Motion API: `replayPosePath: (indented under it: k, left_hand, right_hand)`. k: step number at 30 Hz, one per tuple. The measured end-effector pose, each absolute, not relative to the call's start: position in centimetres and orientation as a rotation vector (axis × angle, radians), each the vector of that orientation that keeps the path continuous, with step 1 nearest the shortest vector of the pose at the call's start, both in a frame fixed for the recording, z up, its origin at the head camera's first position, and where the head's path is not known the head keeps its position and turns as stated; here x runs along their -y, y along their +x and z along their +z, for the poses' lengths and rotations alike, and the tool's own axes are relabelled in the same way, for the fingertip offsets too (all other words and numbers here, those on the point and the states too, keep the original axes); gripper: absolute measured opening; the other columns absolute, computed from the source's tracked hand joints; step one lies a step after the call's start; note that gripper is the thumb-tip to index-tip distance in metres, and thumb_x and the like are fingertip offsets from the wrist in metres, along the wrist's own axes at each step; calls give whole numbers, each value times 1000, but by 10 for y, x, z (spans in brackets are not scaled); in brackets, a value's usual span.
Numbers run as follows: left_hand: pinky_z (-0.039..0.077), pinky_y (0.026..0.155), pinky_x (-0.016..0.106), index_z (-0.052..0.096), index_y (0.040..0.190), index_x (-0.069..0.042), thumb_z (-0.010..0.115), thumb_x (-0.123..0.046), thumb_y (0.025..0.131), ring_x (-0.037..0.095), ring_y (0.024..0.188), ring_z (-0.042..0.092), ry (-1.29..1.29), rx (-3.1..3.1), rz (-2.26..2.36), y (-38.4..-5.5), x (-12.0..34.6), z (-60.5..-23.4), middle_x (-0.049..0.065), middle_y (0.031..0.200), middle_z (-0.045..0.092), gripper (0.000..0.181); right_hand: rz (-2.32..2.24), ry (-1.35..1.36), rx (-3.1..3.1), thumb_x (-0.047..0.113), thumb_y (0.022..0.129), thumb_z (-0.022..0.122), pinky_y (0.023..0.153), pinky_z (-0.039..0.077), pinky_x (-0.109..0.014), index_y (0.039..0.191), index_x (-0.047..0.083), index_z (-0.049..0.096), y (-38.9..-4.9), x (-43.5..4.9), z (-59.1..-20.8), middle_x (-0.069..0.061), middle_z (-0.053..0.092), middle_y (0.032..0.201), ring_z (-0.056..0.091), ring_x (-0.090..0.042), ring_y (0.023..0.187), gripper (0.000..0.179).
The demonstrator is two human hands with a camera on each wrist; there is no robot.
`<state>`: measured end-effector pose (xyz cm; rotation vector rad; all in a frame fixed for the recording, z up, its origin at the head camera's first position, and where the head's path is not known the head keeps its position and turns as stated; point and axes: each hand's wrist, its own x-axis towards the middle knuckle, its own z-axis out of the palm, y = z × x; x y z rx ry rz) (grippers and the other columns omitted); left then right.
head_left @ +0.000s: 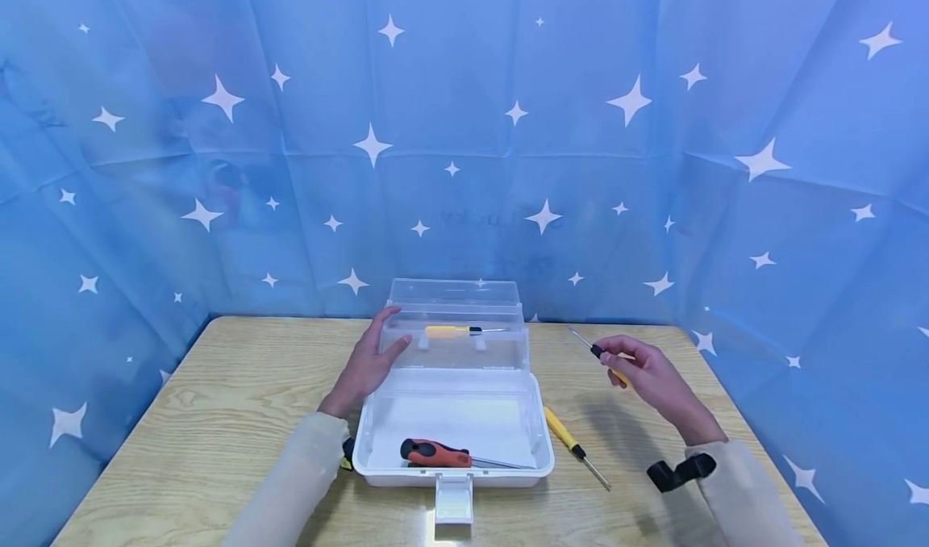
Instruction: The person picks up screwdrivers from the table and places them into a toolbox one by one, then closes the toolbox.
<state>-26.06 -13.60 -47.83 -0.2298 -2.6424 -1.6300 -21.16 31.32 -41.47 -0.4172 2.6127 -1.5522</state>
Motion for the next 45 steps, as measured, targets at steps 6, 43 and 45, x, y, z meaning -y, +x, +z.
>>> replayPosePath:
  k: [6, 43, 45]
  left_hand:
    - [20, 116, 65, 27, 153, -35, 53, -54, 98, 32, 152, 17, -232, 2634, -1633, -260, 136, -477, 2, 165, 20, 63]
    - [20, 116, 65, 28, 152, -36, 52, -59, 96, 32, 152, 16, -243, 2631, -1606, -261, 136, -479, 2, 165, 20, 66]
    - [20, 116, 64, 28, 152, -35, 52, -59, 96, 32, 152, 16, -240, 2631, -1606, -261, 136, -479, 2, 165, 20, 65]
  right_hand:
    - [-1551, -427, -2625, 26, 104, 53, 49, 38, -37, 124, 2, 58, -212, -314, -412, -11, 55, 79, 53, -19, 64, 31]
    - [-1501, -409, -2652, 28, 103, 55, 55, 42, -34, 123, 4, 60, -223, -294, -383, -18, 57, 86, 55, -22, 68, 32]
    - [-1507, -425, -2648, 26, 103, 55, 54, 42, -33, 123, 3, 60, -223, -292, -382, -17, 57, 85, 55, -21, 67, 31]
